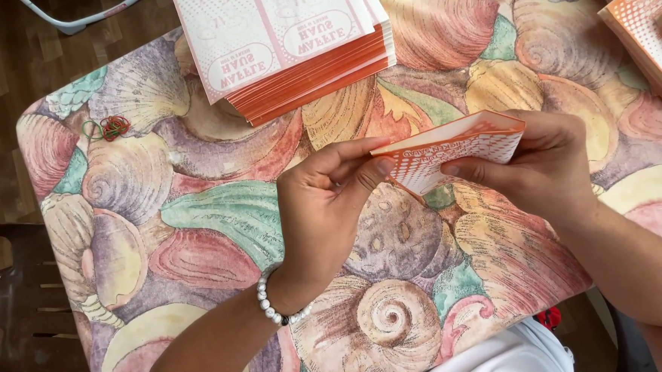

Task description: Folding flat paper sheets into bags and stacking them on a table.

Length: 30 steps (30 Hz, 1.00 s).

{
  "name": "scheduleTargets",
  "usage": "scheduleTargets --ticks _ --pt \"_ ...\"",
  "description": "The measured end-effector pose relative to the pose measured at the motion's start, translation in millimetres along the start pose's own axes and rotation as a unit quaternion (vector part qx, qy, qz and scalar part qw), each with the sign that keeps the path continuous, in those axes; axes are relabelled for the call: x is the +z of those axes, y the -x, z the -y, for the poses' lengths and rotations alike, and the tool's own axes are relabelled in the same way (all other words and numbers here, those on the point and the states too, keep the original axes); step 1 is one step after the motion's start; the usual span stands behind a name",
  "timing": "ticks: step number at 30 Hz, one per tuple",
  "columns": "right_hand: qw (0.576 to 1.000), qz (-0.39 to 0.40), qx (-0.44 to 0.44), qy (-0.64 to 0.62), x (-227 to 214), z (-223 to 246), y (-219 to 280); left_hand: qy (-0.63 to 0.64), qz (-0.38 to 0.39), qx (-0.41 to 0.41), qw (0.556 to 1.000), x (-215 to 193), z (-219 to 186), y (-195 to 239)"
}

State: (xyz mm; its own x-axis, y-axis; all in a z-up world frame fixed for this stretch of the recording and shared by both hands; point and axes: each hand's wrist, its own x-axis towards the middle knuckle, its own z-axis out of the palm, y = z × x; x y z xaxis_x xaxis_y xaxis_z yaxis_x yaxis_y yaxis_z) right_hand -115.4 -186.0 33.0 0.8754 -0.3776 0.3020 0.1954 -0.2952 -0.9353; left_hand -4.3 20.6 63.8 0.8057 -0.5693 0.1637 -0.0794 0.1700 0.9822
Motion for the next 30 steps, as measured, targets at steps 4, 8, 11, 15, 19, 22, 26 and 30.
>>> scheduleTargets --ticks 4,8,11,15,19,22,26,30 --pt "1.0 -0.005 0.008 -0.002 0 0 0 -0.009 -0.005 0.037 0.999 1 4 1" --pt "1.0 -0.002 0.009 0.002 0 2 0 -0.054 -0.005 0.066 0.996 2 -1 3" --pt "0.999 0.019 -0.026 -0.007 -8 -13 -2 -0.069 0.003 0.106 0.992 -2 -1 3" --pt "0.978 0.073 -0.193 0.035 -19 12 -3 -0.089 0.039 0.144 0.985 -10 -12 0" --pt "0.951 0.054 -0.28 0.12 -23 43 -1 -0.149 0.041 0.179 0.972 -12 -22 -2" --pt "0.933 0.112 -0.263 0.219 -13 75 -6 -0.16 0.054 0.203 0.965 -13 -25 -3" --pt "0.92 0.232 -0.23 0.216 -17 66 -5 -0.178 0.064 0.213 0.958 -17 -33 -3" --pt "0.873 0.264 -0.29 0.29 -19 75 -10 -0.222 0.077 0.254 0.938 -20 -32 0"
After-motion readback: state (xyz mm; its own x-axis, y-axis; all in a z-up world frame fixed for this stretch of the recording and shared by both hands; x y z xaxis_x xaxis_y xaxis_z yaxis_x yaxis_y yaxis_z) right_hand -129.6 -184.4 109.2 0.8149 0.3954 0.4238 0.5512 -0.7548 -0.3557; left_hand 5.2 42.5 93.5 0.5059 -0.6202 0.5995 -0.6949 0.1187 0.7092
